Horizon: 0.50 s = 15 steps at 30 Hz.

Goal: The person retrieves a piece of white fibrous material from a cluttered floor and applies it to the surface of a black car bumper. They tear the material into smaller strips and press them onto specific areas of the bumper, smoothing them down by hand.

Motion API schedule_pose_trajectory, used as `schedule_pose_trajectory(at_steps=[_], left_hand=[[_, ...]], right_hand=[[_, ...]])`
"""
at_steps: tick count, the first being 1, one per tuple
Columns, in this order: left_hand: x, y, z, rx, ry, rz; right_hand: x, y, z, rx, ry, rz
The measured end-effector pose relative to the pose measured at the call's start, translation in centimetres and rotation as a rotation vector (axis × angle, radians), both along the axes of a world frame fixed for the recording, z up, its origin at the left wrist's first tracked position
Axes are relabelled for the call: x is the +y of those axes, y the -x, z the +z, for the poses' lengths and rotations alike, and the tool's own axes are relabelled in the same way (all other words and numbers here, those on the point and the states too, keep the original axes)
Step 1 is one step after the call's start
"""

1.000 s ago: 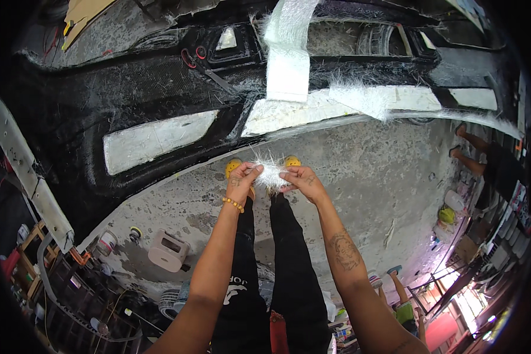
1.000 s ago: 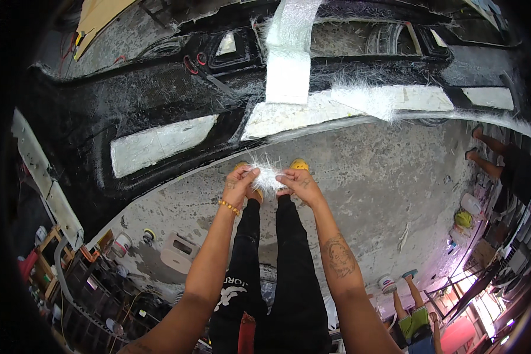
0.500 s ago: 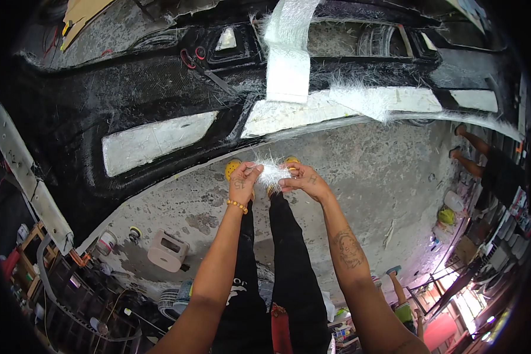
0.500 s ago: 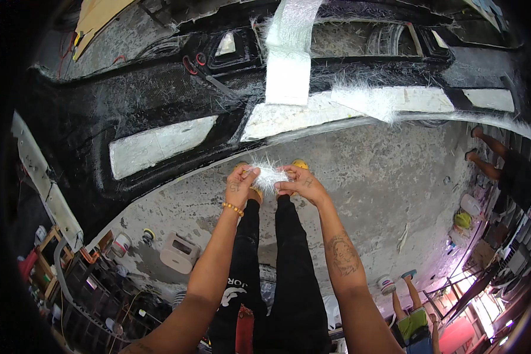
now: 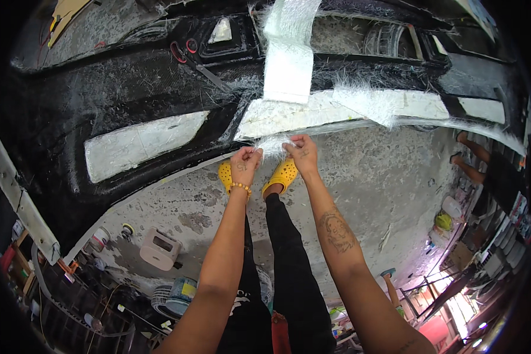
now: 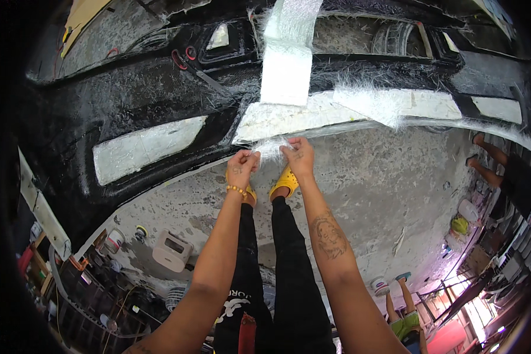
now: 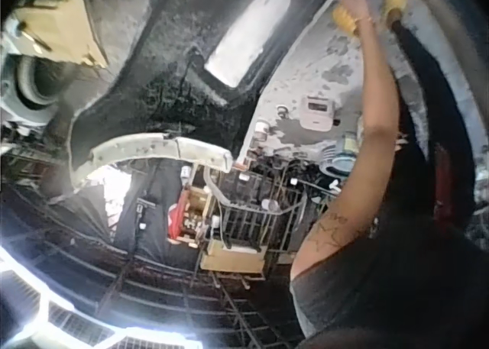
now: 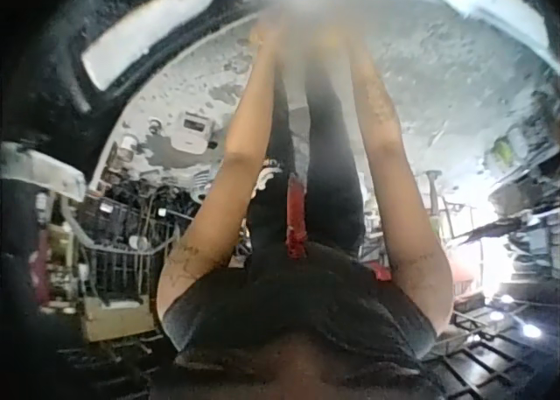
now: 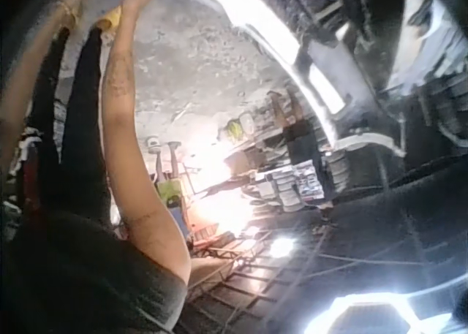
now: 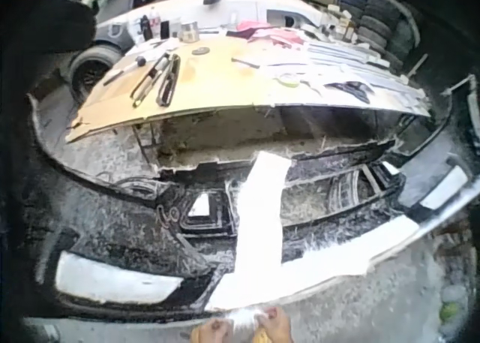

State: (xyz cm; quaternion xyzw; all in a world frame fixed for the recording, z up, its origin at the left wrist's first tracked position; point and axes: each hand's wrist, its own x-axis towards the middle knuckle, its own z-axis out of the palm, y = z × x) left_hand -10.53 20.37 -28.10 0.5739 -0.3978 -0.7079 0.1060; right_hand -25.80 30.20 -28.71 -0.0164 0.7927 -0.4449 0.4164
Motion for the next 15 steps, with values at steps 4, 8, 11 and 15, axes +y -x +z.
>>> schedule_pose_trajectory(at_steps=[4,8,11,15], left_hand=[[-0.4,0.9,-0.7,-0.066,0.019,-0.048],[-0.5,1.4,-0.6,-0.13,-0.06,0.017],[-0.6,1.9,-0.6,-0.182,-0.086,0.039],[-0.6,2.0,-0.4,-0.211,-0.049,0.067]], right_hand=[[0.0,-0.2,-1.6,-0.06,0.046,-0.176],[-0.3,-0.6,-2.2,-0.045,0.096,-0.24],[-0.4,-0.4,-2.9,0.121,-0.022,-0.104],[-1.1,-0.4,-2.6,0.147,-0.071,-0.052]])
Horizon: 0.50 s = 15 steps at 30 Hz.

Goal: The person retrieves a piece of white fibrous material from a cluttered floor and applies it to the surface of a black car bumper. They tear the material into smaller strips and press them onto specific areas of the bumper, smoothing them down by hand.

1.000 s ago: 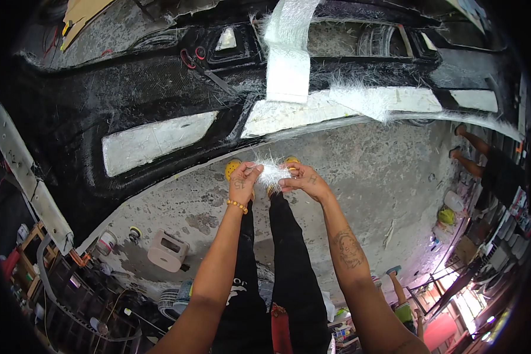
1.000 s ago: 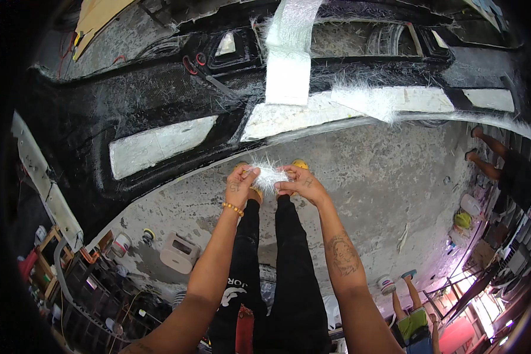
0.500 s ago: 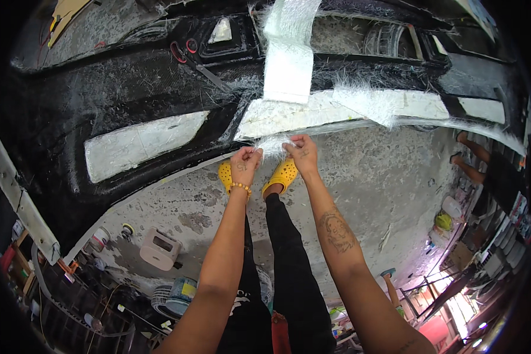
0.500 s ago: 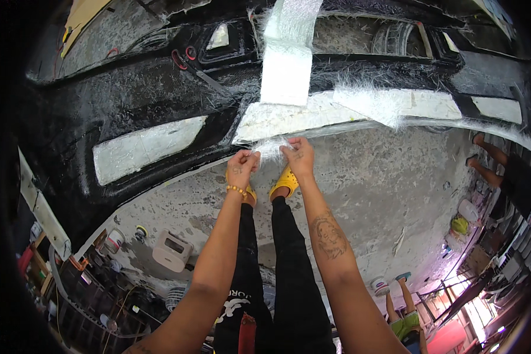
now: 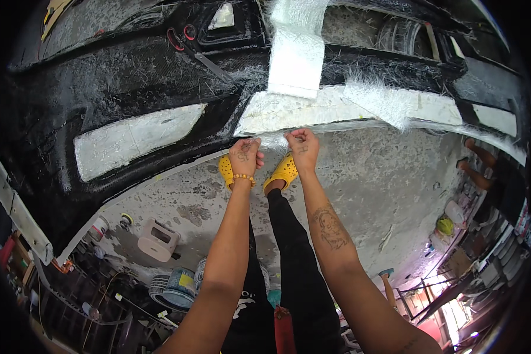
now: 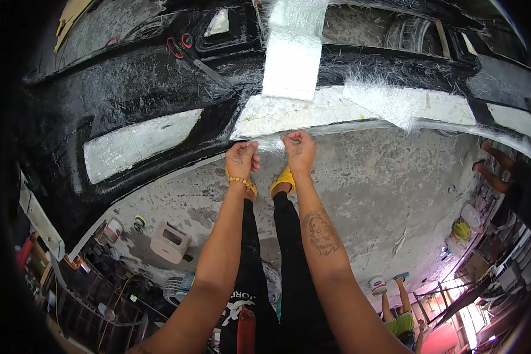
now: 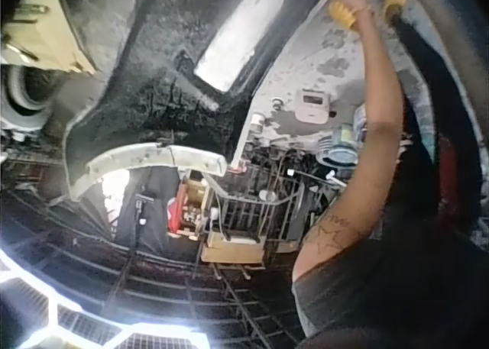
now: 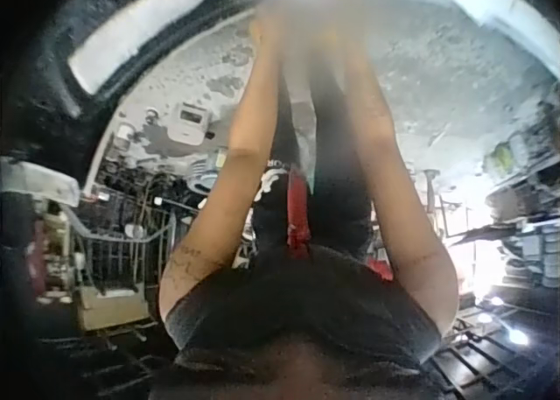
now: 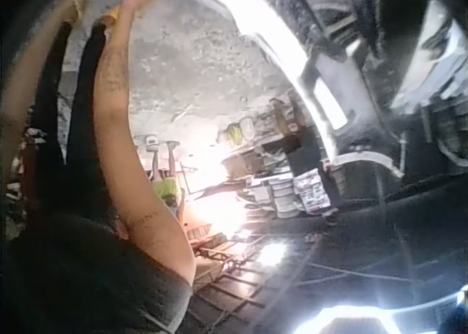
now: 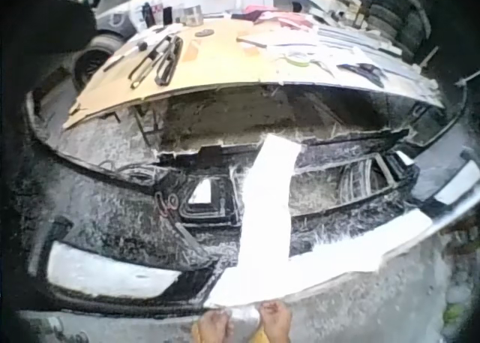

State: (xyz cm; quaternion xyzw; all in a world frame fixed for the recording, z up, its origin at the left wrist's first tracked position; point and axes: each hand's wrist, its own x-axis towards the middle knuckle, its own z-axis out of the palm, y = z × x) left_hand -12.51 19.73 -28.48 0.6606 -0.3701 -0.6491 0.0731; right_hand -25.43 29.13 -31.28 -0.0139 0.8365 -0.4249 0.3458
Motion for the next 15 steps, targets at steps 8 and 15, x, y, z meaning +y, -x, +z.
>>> schedule_pose_trajectory(at_steps=[8,15], left_hand=[[2.8,-3.0,3.7,-0.081,0.928,-0.737],[2.0,-0.7,1.3,-0.114,0.938,-1.189]], right_hand=[[3.3,-0.1,5.1,0.189,0.056,0.303],[2.4,0.0,3.6,0.279,0.07,0.717]])
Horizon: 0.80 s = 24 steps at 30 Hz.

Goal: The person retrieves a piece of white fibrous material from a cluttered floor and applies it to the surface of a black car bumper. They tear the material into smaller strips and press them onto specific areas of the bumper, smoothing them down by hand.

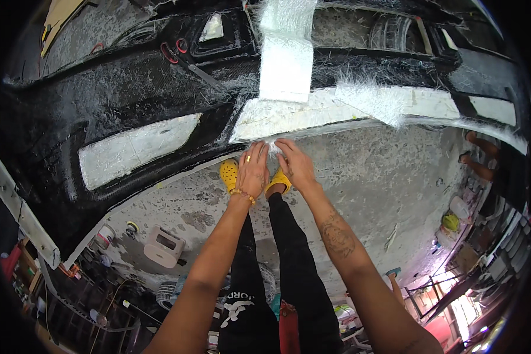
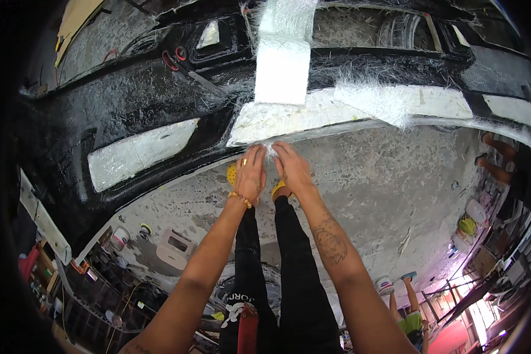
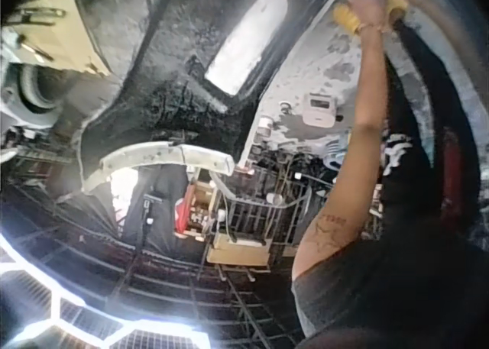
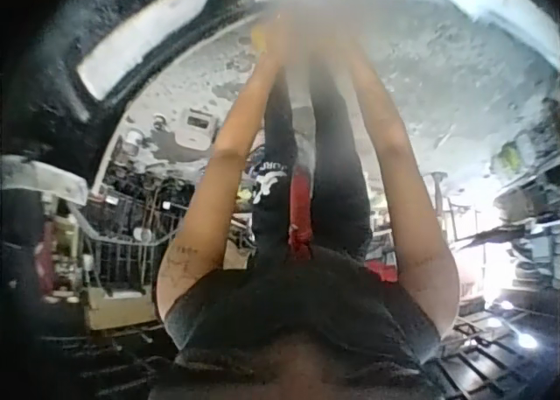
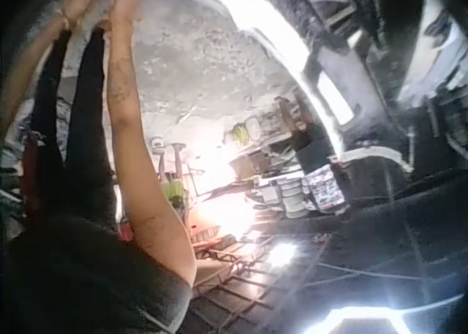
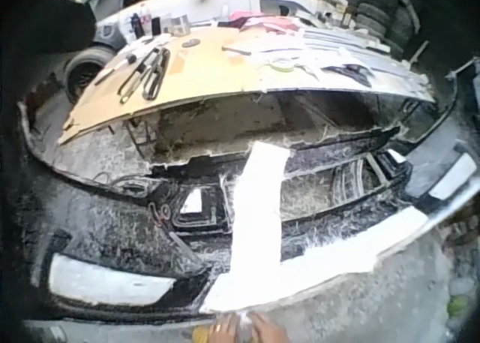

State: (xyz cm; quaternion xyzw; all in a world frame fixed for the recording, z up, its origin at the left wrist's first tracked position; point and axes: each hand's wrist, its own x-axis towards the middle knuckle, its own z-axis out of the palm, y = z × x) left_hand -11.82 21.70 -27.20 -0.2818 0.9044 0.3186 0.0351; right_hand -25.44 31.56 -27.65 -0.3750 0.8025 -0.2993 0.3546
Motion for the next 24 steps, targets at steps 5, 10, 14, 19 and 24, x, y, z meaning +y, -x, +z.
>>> schedule_pose_trajectory(at_steps=[5,10,14,19,24], left_hand=[[-0.1,0.3,-1.5,-0.073,-0.012,-0.052],[0.1,0.6,-2.1,-0.132,0.013,-0.087],[0.4,1.1,-2.2,-0.212,0.032,-0.106],[0.4,1.5,-2.6,-0.197,0.049,-0.072],[0.3,2.2,-1.9,-0.203,-0.045,-0.024]], right_hand=[[-0.2,1.2,-1.4,0.05,-0.09,0.187],[0.1,1.7,-1.2,0.032,-0.115,0.208],[0.7,1.6,-1.9,0.062,-0.125,0.21],[-0.2,2.0,-3.1,0.118,-0.239,0.28],[-0.6,2.3,-1.8,0.062,-0.291,0.284]])
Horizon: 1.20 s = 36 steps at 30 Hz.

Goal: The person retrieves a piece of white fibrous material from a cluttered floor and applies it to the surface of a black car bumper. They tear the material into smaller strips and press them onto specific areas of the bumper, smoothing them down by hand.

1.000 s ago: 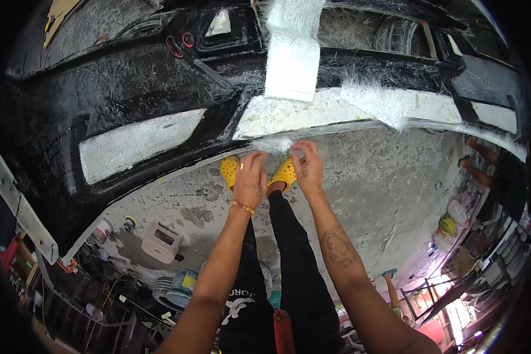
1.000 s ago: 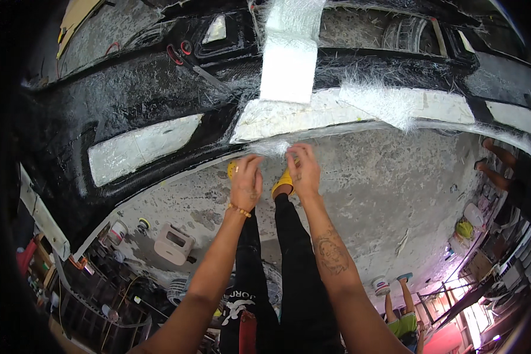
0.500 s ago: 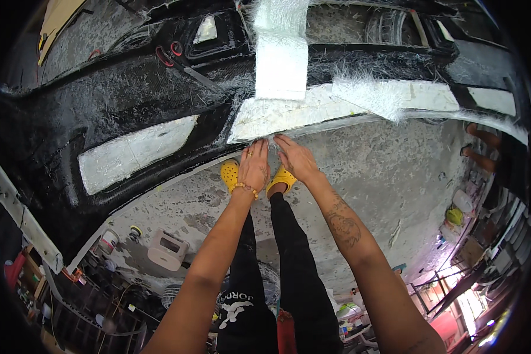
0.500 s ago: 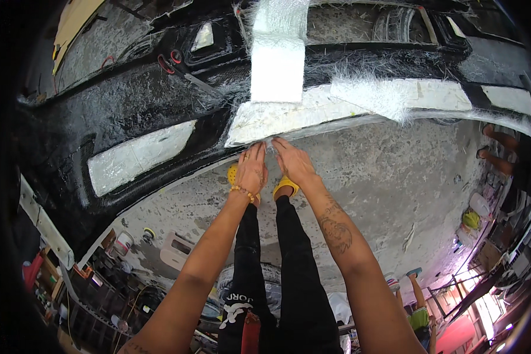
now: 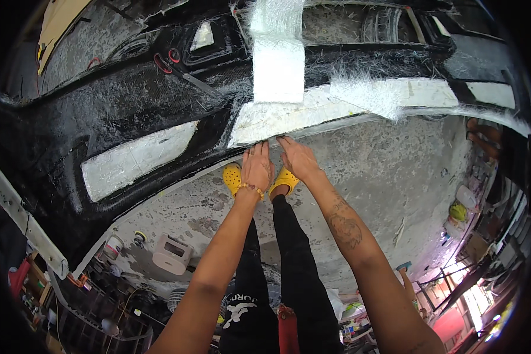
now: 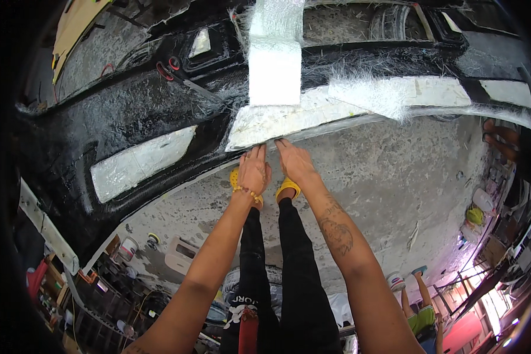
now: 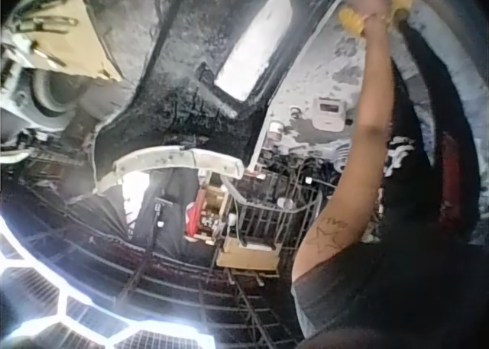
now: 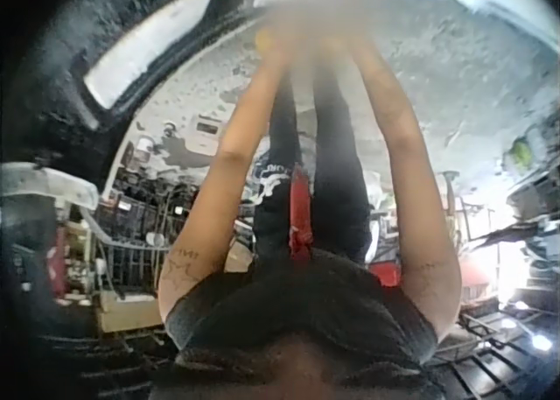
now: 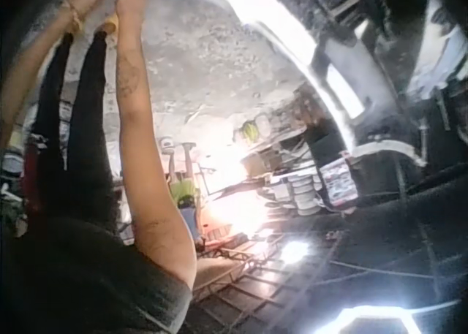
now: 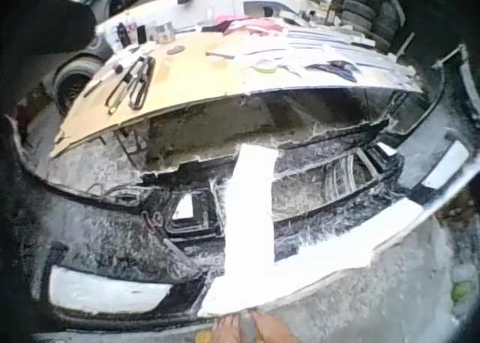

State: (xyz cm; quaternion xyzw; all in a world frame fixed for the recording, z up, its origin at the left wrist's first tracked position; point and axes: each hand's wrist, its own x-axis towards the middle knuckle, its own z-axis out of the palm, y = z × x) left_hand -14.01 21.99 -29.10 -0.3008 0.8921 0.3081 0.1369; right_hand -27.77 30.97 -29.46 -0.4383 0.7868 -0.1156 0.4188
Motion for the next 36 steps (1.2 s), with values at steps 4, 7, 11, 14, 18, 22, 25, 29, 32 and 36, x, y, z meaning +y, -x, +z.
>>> schedule_pose_trajectory(at_steps=[4,7,11,14,18,22,25,29,32,36], left_hand=[[-0.4,1.0,-0.3,-0.025,-0.053,-0.015],[-0.7,1.3,0.2,-0.046,-0.042,0.018],[-2.1,-1.8,2.9,0.088,-0.035,0.114],[-2.5,-5.2,5.9,0.169,-0.073,0.188],[-2.6,-9.0,9.1,0.23,-0.205,0.298],[-3.0,-12.6,10.6,0.246,-0.281,0.42],[-4.4,-12.9,12.6,0.151,-0.389,0.34],[-5.8,-10.4,12.9,0.095,-0.539,0.384],[-6.0,-5.9,13.2,0.107,-0.437,0.314],[-5.6,3.5,9.9,0.311,-0.386,0.247]], right_hand=[[-0.2,-0.2,0.5,-0.021,0.029,-0.005],[-1.1,-0.3,0.5,0.004,-0.014,0.0],[-1.9,-1.8,0.8,0.057,0.085,-0.057],[-1.7,-2.5,0.0,0.024,0.089,-0.041],[-0.8,-2.5,-0.5,0.045,0.168,-0.078],[1.1,-2.9,3.8,-0.058,0.301,-0.289],[4.8,-0.5,6.8,-0.128,0.237,-0.484],[9.3,6.6,5.8,-0.035,0.198,-0.768],[10.6,12.9,4.0,-0.127,0.185,-1.178],[11.6,20.0,0.7,0.42,0.299,-0.889]])
